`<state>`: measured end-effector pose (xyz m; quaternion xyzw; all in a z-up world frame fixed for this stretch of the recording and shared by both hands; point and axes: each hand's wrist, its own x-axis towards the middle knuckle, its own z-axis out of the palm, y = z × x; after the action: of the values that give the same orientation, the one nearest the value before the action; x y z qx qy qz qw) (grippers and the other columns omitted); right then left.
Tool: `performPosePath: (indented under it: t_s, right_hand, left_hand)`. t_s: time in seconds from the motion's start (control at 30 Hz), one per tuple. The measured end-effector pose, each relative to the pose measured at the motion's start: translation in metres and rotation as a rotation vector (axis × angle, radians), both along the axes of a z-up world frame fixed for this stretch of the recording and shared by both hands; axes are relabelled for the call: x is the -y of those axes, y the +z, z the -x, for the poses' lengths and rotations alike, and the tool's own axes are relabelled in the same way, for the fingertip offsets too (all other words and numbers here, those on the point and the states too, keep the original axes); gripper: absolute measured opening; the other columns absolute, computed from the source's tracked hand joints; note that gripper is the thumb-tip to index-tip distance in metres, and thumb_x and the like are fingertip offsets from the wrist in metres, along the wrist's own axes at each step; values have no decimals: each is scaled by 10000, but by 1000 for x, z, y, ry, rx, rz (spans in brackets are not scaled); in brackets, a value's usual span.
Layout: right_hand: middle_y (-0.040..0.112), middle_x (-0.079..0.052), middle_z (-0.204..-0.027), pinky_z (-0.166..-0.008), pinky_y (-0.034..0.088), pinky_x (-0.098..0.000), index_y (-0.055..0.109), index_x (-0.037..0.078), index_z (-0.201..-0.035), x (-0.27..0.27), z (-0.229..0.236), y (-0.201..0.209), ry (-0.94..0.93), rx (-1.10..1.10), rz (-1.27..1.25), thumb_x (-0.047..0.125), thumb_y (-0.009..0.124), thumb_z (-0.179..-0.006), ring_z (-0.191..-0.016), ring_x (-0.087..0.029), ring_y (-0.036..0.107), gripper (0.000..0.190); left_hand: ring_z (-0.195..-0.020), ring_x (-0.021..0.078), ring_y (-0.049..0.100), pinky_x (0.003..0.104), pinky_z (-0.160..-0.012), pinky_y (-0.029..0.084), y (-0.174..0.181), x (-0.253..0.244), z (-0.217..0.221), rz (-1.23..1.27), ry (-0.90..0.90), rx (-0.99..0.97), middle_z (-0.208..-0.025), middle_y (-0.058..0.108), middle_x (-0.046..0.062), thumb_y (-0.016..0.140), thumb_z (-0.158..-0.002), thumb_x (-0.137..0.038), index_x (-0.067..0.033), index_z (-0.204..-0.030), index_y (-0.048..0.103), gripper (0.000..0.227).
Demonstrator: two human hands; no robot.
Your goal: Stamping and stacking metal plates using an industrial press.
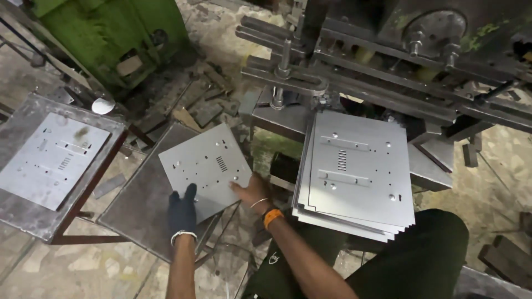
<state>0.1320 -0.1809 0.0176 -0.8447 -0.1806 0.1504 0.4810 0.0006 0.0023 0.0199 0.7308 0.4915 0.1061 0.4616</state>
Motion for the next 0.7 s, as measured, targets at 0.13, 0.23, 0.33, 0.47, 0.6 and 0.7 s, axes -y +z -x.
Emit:
performPosePath:
  t_s: [0.13, 0.23, 0.33, 0.47, 0.6, 0.7]
  right_hand:
    - [780, -125, -1057, -830, 598, -419, 691, 36, -1168, 0, 5, 35, -76, -201, 1, 390, 788, -799, -960, -281, 768, 520]
    - [758, -154, -1034, -807, 574, -404, 700, 31, -1135, -3, 19, 76, -123, -100, 132, 295, 866, -781, -938, -296, 734, 472]
    - [748, -109, -926, -696, 595, -359, 639, 53, -1110, -13, 26, 81, -251, -287, 75, 185, 786, -831, -766, -268, 774, 341]
    - [705, -95, -862, -660, 565, -348, 596, 17, -967, 25, 35, 102, -170, -208, -380, 23, 760, -821, -780, -189, 702, 219]
    - [692, -163, -929, -740, 610, -376, 560, 45, -925, 131, 40, 161, 5, -468, -672, 35, 800, -792, -859, -246, 707, 275]
    - [677, -106, -1261, -959, 564, -336, 508, 107, -888, 205, 33, 203, 103, -268, -505, 89, 798, -777, -1150, -189, 670, 310]
  left_hand:
    - [-1134, 402, 639, 463, -956, 477, -5, -10, 2, 28, 22, 77, -1247, 672, 258, 654, -899, -555, 38, -1342, 586, 743]
    - [-945, 346, 690, 445, -840, 505, -19, -23, 5, 99, -9, 115, -1039, 730, 210, 620, -932, -519, 46, -1174, 672, 617]
    - [-856, 304, 684, 421, -789, 498, -15, -38, 16, 51, -92, 125, -905, 730, 170, 586, -1004, -482, 58, -1013, 728, 558]
    - [-813, 295, 603, 414, -721, 474, 47, -34, 17, 399, -24, 361, -921, 645, 162, 718, -994, -333, 68, -1105, 655, 421]
    - [-925, 200, 695, 341, -790, 560, 105, 6, -1, 724, -190, 483, -1080, 749, 83, 729, -845, -267, -10, -1234, 679, 469]
    - [-956, 205, 704, 349, -826, 576, 104, 47, -34, 658, -458, 553, -1103, 746, 90, 779, -788, -208, 7, -1257, 658, 530]
